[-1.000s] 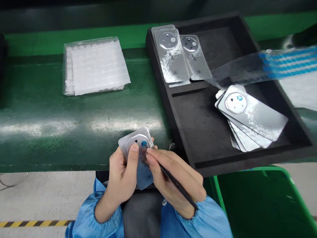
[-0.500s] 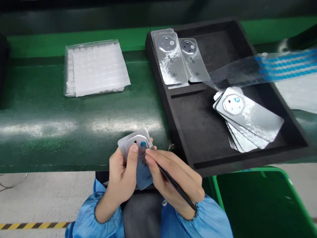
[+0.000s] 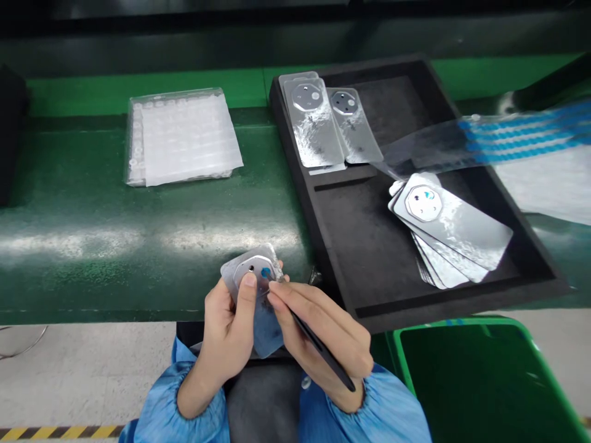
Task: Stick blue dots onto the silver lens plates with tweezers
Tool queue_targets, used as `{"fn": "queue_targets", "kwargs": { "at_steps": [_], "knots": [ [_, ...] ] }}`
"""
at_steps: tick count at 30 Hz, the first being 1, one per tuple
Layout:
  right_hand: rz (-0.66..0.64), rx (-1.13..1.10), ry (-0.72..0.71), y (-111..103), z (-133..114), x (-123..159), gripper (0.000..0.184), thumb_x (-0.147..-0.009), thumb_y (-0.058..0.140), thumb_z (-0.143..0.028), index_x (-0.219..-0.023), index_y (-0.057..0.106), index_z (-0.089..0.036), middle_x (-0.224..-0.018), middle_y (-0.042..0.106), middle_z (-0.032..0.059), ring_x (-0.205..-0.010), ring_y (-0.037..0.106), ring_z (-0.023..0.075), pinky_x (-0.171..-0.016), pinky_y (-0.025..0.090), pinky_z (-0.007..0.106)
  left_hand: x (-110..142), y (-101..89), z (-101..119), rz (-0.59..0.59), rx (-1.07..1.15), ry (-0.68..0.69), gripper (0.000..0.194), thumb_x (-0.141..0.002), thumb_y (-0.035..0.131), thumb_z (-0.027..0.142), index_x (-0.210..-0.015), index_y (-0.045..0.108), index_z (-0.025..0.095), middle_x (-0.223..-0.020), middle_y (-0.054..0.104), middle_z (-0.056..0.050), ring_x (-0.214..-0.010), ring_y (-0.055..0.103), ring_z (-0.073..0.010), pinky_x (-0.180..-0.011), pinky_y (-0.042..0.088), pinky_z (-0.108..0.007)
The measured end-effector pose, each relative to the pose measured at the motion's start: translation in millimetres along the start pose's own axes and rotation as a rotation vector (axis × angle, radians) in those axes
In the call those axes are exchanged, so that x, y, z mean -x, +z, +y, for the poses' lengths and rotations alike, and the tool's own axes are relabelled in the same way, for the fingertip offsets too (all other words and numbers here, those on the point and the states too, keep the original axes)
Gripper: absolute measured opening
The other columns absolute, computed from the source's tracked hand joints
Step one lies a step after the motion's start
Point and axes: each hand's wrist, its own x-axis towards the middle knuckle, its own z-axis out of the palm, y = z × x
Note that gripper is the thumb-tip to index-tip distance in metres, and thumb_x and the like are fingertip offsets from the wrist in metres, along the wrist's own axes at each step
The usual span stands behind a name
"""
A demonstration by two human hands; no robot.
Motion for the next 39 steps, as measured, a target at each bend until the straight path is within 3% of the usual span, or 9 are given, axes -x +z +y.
{"fn": "queue_targets", "kwargs": {
  "at_steps": [8,25,31,39],
  "knots": [
    [0.024,0.005,0.014,0.6,0.8,2.0,0.025,-0.093,0.071,0.0,-0.112,0.076,-0.017,-0.099,0.081,0.0046,-0.083,0.078,0.0181,-0.08,0.071,0.029,-2.7,0.6,-0.8,0.018,-0.017,0.047,0.031,-0.105,0.058,0.038,-0.115,0.079,0.017,-0.115,0.083,-0.01,-0.109,0.079,-0.0262,-0.096,0.064,-0.034],
    [-0.075,-0.021,0.002,-5.6,0.3,-0.1,0.026,-0.094,0.07,0.0,-0.114,0.075,-0.016,-0.101,0.08,0.0057,-0.089,0.078,0.0192,-0.084,0.069,0.029,-2.1,-1.0,-3.0,-0.005,-0.026,0.027,0.031,-0.106,0.057,0.04,-0.116,0.078,0.02,-0.118,0.082,-0.008,-0.113,0.076,-0.0249,-0.1,0.06,-0.033],
    [0.014,-0.088,0.061,-16.0,-1.2,-5.5,0.025,-0.094,0.072,-0.006,-0.116,0.075,-0.018,-0.095,0.08,0.0062,-0.08,0.078,0.0203,-0.071,0.07,0.03,-3.4,1.3,0.4,0.013,0.062,-0.061,0.037,-0.103,0.059,0.046,-0.115,0.077,0.016,-0.108,0.083,-0.011,-0.1,0.08,-0.0261,-0.089,0.064,-0.034],
    [-0.047,-0.131,0.037,-9.1,0.3,-7.5,0.033,-0.092,0.072,0.001,-0.118,0.075,-0.02,-0.1,0.08,0.0057,-0.086,0.078,0.0205,-0.079,0.07,0.031,-4.0,0.2,0.4,-0.013,0.049,-0.033,0.035,-0.103,0.059,0.044,-0.115,0.079,0.017,-0.113,0.083,-0.01,-0.106,0.079,-0.0254,-0.094,0.063,-0.033]
  ]
}}
